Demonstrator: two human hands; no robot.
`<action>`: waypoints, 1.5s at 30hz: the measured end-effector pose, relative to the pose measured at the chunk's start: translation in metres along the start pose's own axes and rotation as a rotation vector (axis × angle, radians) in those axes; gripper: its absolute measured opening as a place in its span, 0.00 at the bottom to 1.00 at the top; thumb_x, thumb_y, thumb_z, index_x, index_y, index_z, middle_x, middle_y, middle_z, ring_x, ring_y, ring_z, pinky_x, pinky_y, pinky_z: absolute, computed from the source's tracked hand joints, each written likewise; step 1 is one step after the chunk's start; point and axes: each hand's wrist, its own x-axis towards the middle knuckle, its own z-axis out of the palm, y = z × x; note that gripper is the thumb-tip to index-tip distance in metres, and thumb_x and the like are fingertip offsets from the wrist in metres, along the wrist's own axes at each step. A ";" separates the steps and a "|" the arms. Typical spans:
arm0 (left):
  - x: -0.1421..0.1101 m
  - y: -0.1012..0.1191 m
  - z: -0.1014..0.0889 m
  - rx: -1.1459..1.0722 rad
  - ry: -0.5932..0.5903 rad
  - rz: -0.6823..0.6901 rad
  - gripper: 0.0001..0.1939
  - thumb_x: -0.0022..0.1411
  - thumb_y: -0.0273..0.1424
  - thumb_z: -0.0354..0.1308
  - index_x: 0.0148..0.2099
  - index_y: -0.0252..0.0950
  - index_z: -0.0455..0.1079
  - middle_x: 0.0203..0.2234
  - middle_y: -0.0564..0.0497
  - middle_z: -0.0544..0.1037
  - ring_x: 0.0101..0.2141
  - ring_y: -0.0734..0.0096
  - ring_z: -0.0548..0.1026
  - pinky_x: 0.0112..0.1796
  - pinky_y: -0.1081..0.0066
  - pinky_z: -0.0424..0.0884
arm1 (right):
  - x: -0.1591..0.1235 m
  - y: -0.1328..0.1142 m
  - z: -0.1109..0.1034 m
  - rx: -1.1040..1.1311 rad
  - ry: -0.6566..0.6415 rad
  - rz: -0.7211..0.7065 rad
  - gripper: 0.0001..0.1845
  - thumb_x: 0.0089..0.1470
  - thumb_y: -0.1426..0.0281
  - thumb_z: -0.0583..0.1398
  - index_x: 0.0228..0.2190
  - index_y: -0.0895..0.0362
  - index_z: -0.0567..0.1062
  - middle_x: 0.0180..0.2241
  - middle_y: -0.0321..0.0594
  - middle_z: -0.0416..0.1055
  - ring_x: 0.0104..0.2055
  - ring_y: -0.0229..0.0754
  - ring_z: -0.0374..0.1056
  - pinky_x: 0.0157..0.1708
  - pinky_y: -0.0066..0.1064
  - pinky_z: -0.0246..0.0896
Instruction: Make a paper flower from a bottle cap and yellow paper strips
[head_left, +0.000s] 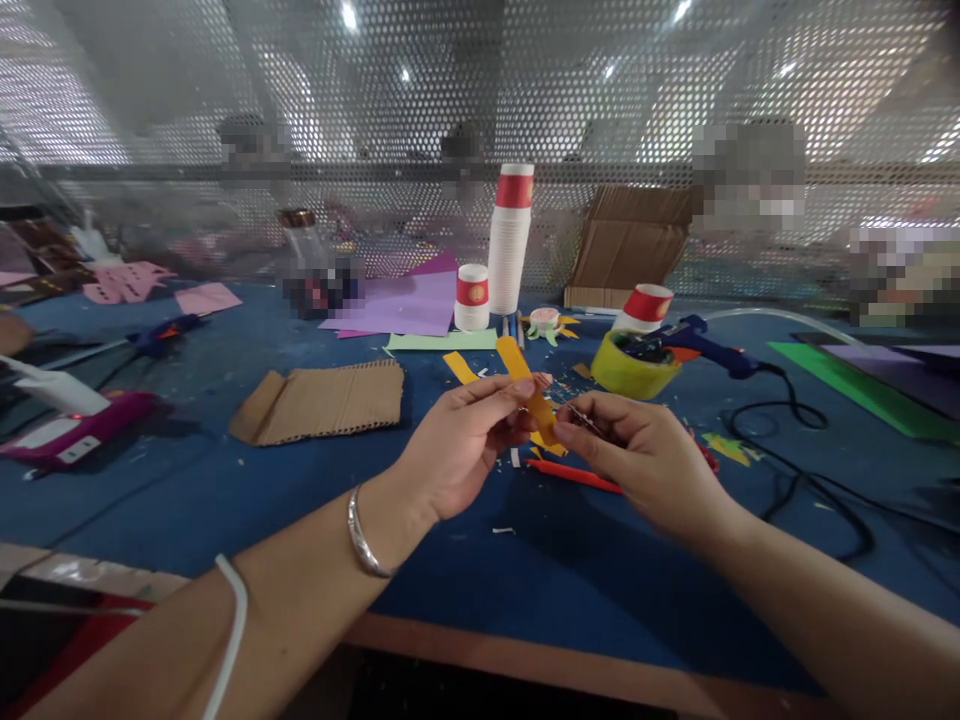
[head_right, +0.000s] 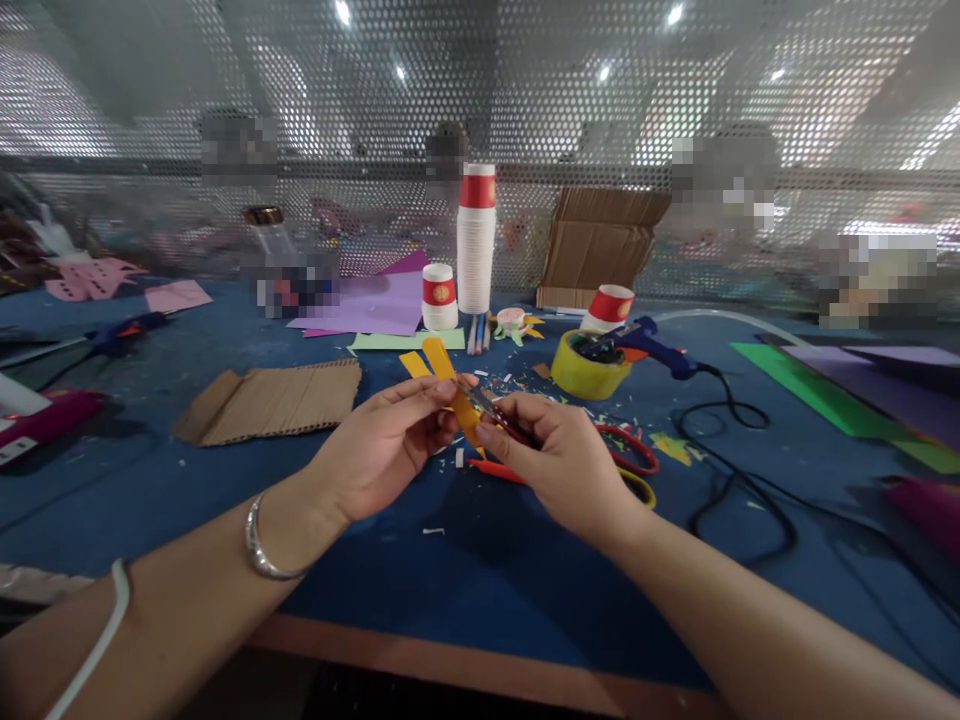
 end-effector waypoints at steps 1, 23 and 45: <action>-0.001 0.003 0.001 -0.013 -0.010 -0.023 0.04 0.58 0.28 0.67 0.36 0.35 0.81 0.30 0.52 0.80 0.28 0.78 0.74 0.34 0.74 0.69 | 0.000 0.000 -0.001 -0.015 0.020 -0.010 0.17 0.55 0.54 0.64 0.27 0.55 0.75 0.22 0.33 0.62 0.24 0.35 0.54 0.22 0.29 0.50; 0.003 0.008 -0.013 0.164 -0.280 -0.484 0.11 0.60 0.33 0.62 0.31 0.30 0.75 0.19 0.50 0.76 0.18 0.79 0.71 0.20 0.81 0.65 | -0.011 0.003 -0.017 -0.435 0.029 -0.436 0.06 0.54 0.73 0.61 0.36 0.55 0.78 0.26 0.34 0.75 0.22 0.34 0.65 0.23 0.26 0.58; -0.008 -0.007 0.000 0.694 -0.142 0.481 0.11 0.68 0.36 0.58 0.35 0.36 0.76 0.23 0.54 0.73 0.25 0.77 0.68 0.28 0.74 0.66 | -0.004 0.005 -0.004 0.131 -0.040 -0.030 0.22 0.63 0.50 0.58 0.27 0.54 0.69 0.20 0.28 0.50 0.20 0.32 0.43 0.16 0.28 0.38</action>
